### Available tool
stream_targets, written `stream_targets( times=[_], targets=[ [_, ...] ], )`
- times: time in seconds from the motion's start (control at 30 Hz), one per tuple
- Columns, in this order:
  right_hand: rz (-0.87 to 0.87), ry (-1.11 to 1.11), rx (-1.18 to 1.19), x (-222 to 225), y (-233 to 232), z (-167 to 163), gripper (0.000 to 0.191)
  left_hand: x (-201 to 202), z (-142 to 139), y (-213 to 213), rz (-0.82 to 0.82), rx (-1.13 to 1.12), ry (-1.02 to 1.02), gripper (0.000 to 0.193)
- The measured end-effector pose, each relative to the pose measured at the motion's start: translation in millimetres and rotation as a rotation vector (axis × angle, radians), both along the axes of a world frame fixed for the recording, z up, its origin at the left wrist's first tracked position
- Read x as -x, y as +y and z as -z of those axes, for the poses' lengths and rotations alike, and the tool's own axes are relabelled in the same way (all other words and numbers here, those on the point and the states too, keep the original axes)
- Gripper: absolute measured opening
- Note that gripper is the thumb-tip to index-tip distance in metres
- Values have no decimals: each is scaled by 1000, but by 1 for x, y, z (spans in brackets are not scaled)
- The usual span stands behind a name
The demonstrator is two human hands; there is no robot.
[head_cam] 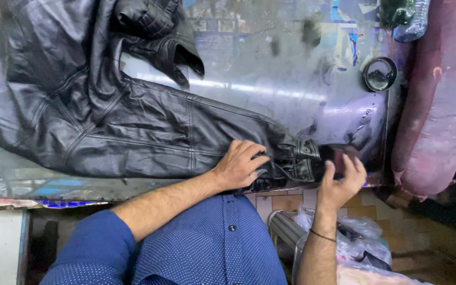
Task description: The person wipes the surface of a black leather jacket with a small reddish pad, focusing on the sleeve cuff, sleeve seam, and shoulder area. The jacket remains on a cluttered workbench throughout the clip.
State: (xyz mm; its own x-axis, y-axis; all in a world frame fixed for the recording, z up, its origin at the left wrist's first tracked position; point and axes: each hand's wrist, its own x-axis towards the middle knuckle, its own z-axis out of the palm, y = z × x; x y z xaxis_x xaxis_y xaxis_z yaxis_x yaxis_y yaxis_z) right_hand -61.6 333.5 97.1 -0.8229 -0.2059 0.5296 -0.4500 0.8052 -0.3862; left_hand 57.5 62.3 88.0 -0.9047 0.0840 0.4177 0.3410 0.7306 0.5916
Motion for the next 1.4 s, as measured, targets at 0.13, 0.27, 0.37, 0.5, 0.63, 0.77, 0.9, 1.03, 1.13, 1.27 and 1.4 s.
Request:
stream_targets(
  times=[0.13, 0.27, 0.37, 0.5, 0.63, 0.77, 0.9, 1.03, 1.13, 1.27, 1.4],
  targets=[
    [-59, 37, 149, -4, 3, -16, 50, -12, -7, 10, 15, -314, -414, 41],
    [-363, -116, 194, -3, 1, -42, 42, -6, -10, 35, -44, -758, -886, 36],
    [-598, -183, -34, 24, -22, -55, 46, 13, -14, 54, -122, -1190, -1270, 54],
    [-834, -55, -147, 53, -55, -73, 50, 32, -25, 73, -342, -1229, -1283, 72],
    [-1093, -78, -151, 64, -78, -87, 48, 42, -28, 88, -594, -1050, -967, 76],
    [-1175, -308, -61, 63, -97, -79, 41, 48, -19, 83, -641, -1323, -851, 67],
    [-908, -624, 231, 60, -112, -65, 40, 31, -16, 62, -636, -1080, -538, 70],
    [-753, -815, 665, 57, -132, -62, 26, -10, -18, 29, -478, -1115, -394, 41],
    [-628, -1188, 880, 45, -148, -58, 20, -26, -25, 23, -463, -1416, -166, 32],
    [-652, -1228, 957, 17, -164, -48, 17, -30, -41, 15, -436, -1724, -80, 25],
    [-669, -1256, 1145, -7, -167, -45, 17, -37, -64, 17, -451, -1606, -169, 43]
  ],
)
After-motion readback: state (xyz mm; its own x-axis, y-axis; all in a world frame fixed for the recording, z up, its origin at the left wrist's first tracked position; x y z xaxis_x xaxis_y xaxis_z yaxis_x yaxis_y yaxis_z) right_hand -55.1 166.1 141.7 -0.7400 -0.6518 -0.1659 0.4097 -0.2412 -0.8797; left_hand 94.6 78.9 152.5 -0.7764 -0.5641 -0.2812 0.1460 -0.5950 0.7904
